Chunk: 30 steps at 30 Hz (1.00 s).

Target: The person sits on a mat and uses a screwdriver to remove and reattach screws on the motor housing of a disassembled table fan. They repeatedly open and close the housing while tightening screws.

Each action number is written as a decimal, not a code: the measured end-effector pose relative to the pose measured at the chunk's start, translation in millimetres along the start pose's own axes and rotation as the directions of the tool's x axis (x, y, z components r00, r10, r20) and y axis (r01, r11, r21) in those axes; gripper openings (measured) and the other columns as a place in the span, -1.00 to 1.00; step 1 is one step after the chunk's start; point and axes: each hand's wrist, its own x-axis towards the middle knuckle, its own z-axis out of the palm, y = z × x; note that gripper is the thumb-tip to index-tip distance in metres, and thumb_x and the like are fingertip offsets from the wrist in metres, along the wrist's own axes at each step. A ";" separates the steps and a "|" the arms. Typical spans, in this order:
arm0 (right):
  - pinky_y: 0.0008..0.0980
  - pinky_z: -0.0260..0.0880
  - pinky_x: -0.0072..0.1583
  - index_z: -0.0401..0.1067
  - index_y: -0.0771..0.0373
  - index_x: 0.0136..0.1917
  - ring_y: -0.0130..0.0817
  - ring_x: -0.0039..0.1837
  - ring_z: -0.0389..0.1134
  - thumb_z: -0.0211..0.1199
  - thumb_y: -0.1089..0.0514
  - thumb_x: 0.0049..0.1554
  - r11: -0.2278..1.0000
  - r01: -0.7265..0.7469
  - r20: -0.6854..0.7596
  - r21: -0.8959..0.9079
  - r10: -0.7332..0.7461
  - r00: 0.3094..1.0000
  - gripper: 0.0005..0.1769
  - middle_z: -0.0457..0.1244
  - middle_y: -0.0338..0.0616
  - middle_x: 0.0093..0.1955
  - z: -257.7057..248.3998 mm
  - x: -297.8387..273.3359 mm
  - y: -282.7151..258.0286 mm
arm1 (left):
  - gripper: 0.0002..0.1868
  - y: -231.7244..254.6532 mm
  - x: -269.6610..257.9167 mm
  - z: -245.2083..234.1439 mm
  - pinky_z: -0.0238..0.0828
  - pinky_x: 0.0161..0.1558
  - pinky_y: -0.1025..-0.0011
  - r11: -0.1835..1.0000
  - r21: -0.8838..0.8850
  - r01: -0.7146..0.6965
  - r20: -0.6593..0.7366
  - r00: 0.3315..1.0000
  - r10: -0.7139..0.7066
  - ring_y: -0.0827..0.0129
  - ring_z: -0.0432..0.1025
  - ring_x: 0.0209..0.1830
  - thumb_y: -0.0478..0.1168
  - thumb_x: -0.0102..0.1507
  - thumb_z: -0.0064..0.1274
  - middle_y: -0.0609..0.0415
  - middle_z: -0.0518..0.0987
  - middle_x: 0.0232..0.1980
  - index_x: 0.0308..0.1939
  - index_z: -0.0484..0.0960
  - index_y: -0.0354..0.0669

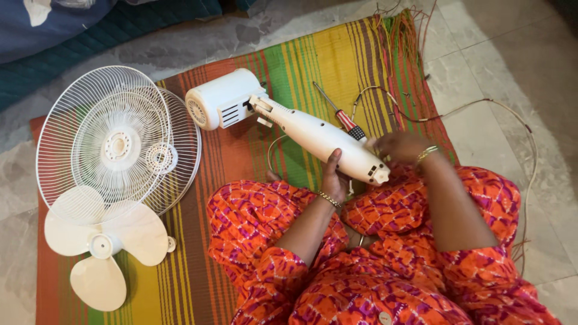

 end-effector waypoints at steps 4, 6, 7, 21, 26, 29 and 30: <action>-0.31 0.40 0.01 0.58 0.22 0.11 -0.40 -0.13 0.47 0.32 -0.04 0.30 0.972 -0.018 -0.472 0.236 0.131 0.872 -0.70 0.45 -0.11 -0.04 -69.2 0.7 64.1 | -0.12 4.4 -11.6 0.1 0.46 0.23 0.07 1.000 -0.010 0.009 0.029 1.000 -0.009 0.12 0.43 0.24 0.12 0.16 0.28 -0.08 0.48 0.24 0.41 0.23 -0.15; -0.28 0.41 -0.03 0.58 0.25 0.12 -0.37 -0.13 0.45 0.31 0.07 0.27 0.949 0.051 -0.513 0.311 0.122 0.850 -0.76 0.44 -0.14 -0.07 -80.4 13.4 88.5 | -0.12 7.1 -7.7 5.0 0.46 0.22 0.08 1.000 -0.015 0.005 0.043 0.999 -0.004 0.12 0.44 0.23 0.12 0.16 0.28 -0.08 0.48 0.24 0.41 0.22 -0.15; -0.26 0.42 -0.05 0.59 0.26 0.12 -0.36 -0.13 0.44 0.31 0.12 0.26 0.935 0.079 -0.531 0.345 0.125 0.838 -0.78 0.43 -0.15 -0.08 -83.1 16.4 101.1 | -0.11 5.9 -8.3 6.6 0.46 0.21 0.08 1.000 -0.016 0.010 0.039 0.999 -0.009 0.12 0.44 0.22 0.13 0.15 0.28 -0.07 0.49 0.24 0.41 0.22 -0.14; -0.03 0.40 0.19 0.59 0.06 0.15 0.02 0.19 0.39 0.17 0.05 0.23 0.948 0.054 -0.539 -0.315 -0.226 0.811 -0.72 0.36 -0.03 0.20 2.9 114.0 72.5 | 0.10 -0.8 4.0 13.1 0.32 0.35 0.02 0.996 0.086 0.017 -0.050 0.999 -0.012 0.12 0.29 0.36 0.29 0.01 0.33 -0.01 0.34 0.31 0.44 0.09 -0.04; 0.03 0.40 0.17 0.57 0.01 0.14 0.03 0.17 0.39 0.14 0.05 0.26 0.937 -0.053 -0.521 -0.345 -0.144 0.841 -0.75 0.33 -0.06 0.19 19.4 126.4 69.9 | 0.07 -12.2 6.6 -3.5 0.32 0.36 0.08 0.998 0.055 0.044 -0.045 0.998 -0.041 0.14 0.31 0.36 0.35 0.07 0.28 -0.05 0.38 0.31 0.44 0.18 -0.14; 0.02 0.41 0.17 0.58 0.02 0.06 0.02 0.17 0.40 0.16 0.09 0.23 0.943 -0.099 -0.533 -0.319 -0.092 0.841 -0.80 0.33 -0.05 0.19 16.9 129.7 67.7 | 0.04 -18.2 5.8 -13.4 0.32 0.35 0.10 0.998 0.004 0.058 -0.037 0.998 -0.058 0.14 0.34 0.34 0.37 0.09 0.25 -0.08 0.42 0.30 0.41 0.24 -0.21; 0.01 0.41 0.18 0.58 0.01 0.04 0.00 0.17 0.41 0.18 0.09 0.22 0.939 -0.110 -0.532 -0.324 -0.085 0.842 -0.81 0.33 -0.05 0.19 14.1 129.3 67.1 | 0.03 -20.2 5.1 -14.6 0.32 0.34 0.10 0.997 -0.015 0.075 -0.039 0.996 -0.076 0.16 0.35 0.33 0.37 0.09 0.25 -0.05 0.43 0.30 0.40 0.25 -0.20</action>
